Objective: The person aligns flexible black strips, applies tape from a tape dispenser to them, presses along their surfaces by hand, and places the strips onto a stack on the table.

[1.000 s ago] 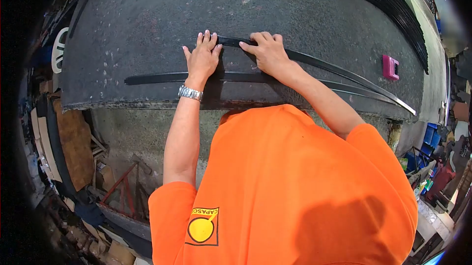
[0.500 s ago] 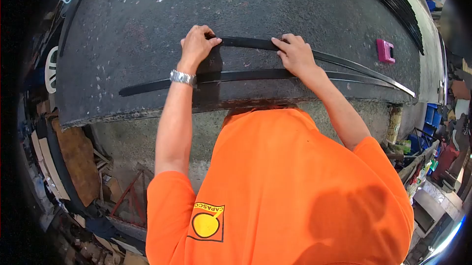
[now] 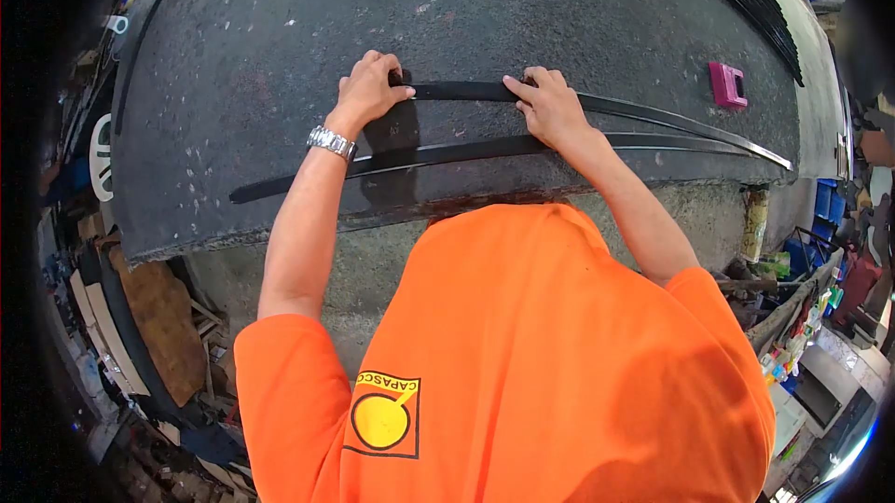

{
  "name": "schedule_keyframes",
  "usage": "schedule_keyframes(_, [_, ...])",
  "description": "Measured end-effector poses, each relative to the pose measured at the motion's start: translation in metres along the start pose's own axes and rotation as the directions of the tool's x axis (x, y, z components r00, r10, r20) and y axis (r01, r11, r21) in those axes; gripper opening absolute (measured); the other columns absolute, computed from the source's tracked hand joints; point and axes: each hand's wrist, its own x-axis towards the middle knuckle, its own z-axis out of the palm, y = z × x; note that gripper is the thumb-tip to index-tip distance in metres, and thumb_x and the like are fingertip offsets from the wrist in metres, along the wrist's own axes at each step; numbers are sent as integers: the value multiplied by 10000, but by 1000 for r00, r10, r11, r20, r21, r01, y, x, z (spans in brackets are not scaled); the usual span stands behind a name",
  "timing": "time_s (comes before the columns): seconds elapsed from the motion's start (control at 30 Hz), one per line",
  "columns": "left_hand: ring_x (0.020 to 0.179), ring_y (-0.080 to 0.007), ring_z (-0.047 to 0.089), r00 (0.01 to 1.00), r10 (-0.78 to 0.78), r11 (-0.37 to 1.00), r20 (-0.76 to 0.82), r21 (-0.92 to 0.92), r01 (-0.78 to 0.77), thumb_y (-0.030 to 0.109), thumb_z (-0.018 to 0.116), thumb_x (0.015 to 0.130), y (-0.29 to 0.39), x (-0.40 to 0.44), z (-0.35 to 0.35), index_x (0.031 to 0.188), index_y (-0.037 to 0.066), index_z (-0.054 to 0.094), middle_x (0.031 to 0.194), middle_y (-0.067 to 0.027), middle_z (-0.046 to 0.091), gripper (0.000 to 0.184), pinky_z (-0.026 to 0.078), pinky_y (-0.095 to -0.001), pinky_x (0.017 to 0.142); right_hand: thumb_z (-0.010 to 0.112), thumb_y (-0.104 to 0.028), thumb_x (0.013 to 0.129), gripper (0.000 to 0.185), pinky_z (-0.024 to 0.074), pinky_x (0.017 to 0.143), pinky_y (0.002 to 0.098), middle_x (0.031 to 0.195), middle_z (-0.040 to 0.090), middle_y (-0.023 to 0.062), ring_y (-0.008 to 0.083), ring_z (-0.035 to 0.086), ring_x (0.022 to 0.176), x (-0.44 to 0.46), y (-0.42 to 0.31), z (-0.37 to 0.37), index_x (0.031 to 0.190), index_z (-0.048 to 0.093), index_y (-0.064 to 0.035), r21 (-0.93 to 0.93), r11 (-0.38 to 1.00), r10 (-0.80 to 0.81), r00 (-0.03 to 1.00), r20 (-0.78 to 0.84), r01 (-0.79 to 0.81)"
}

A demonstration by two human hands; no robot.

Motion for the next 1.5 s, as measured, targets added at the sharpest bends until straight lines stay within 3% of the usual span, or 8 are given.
schedule_keyframes(0.57, [1091, -334, 627, 971, 190, 981, -142, 1, -192, 347, 848, 762, 66, 11, 31, 891, 131, 723, 1112, -84, 659, 280, 498, -508, 863, 679, -106, 879, 431, 529, 927, 457, 1230, 572, 106, 310, 553, 1148, 2, -3, 2, 1308, 681, -151, -11, 1000, 8, 1000, 3, -8])
schedule_keyframes(0.67, [1293, -354, 510, 963, 128, 983, -236, -102, -156, 352, 852, 770, 90, 10, 55, 1129, 162, 693, 1390, -134, 537, 436, 424, -539, 995, 680, -108, 875, 432, 528, 924, 458, 1231, 572, 106, 311, 552, 1154, 1, -3, -1, 1305, 680, -146, -1, 1000, 4, 1000, 8, -4])
schedule_keyframes(0.8, [1476, -434, 277, 907, -87, 995, -413, -75, 61, 371, 863, 759, 58, -14, 50, 1421, 209, 536, 1618, -254, 240, 756, 250, -597, 1131, 681, -107, 873, 447, 525, 923, 465, 1240, 571, 106, 313, 548, 1174, -2, -1, 2, 1318, 669, -148, 14, 1000, -5, 1000, -23, 5])
schedule_keyframes(0.9, [1444, -470, 350, 835, -207, 955, -509, 78, 285, 515, 829, 762, -23, -23, 31, 1516, 225, 427, 1614, -293, 246, 902, 346, -594, 1106, 680, -122, 878, 459, 520, 929, 480, 1250, 570, 106, 314, 544, 1188, -5, -3, 5, 1335, 656, -154, -17, 1000, -2, 999, -43, 2])
schedule_keyframes(1.07, [1348, -414, 460, 572, -289, 844, -767, 77, 530, 312, 779, 871, -63, -39, 11, 1383, 170, 570, 1518, -200, 424, 571, 379, -601, 1033, 671, -157, 893, 460, 501, 966, 483, 1315, 563, 116, 329, 537, 1227, -5, 1, 6, 1352, 640, -141, 45, 999, 14, 1000, -21, -13])
schedule_keyframes(1.17, [951, -291, 675, 686, -190, 965, -702, -6, 261, 259, 712, 911, -16, -37, 21, 871, 115, 702, 983, -56, 701, 150, 515, -483, 783, 660, -179, 905, 456, 492, 985, 478, 1360, 560, 131, 338, 544, 1231, -8, 7, 2, 1357, 634, -127, 143, 990, 18, 999, -46, -11])
schedule_keyframes(1.33, [777, -386, 669, 768, -49, 986, -638, 92, 140, 368, 507, 1040, 117, -23, 86, 793, 59, 624, 844, -151, 692, 412, 494, -522, 630, 651, -197, 910, 442, 493, 957, 470, 1240, 641, 145, 345, 605, 1129, -52, 30, -40, 1344, 632, -113, 208, 975, -46, 985, -166, 81])
schedule_keyframes(1.5, [847, -331, 704, 796, 153, 932, -585, -182, -313, 317, 685, 930, 258, -15, 124, 839, 83, 756, 956, -141, 728, 261, 549, -462, 724, 660, -160, 899, 387, 499, 830, 466, 993, 680, 148, 349, 643, 972, -145, 103, -89, 1279, 658, -86, 362, 931, 96, 987, -127, -44])
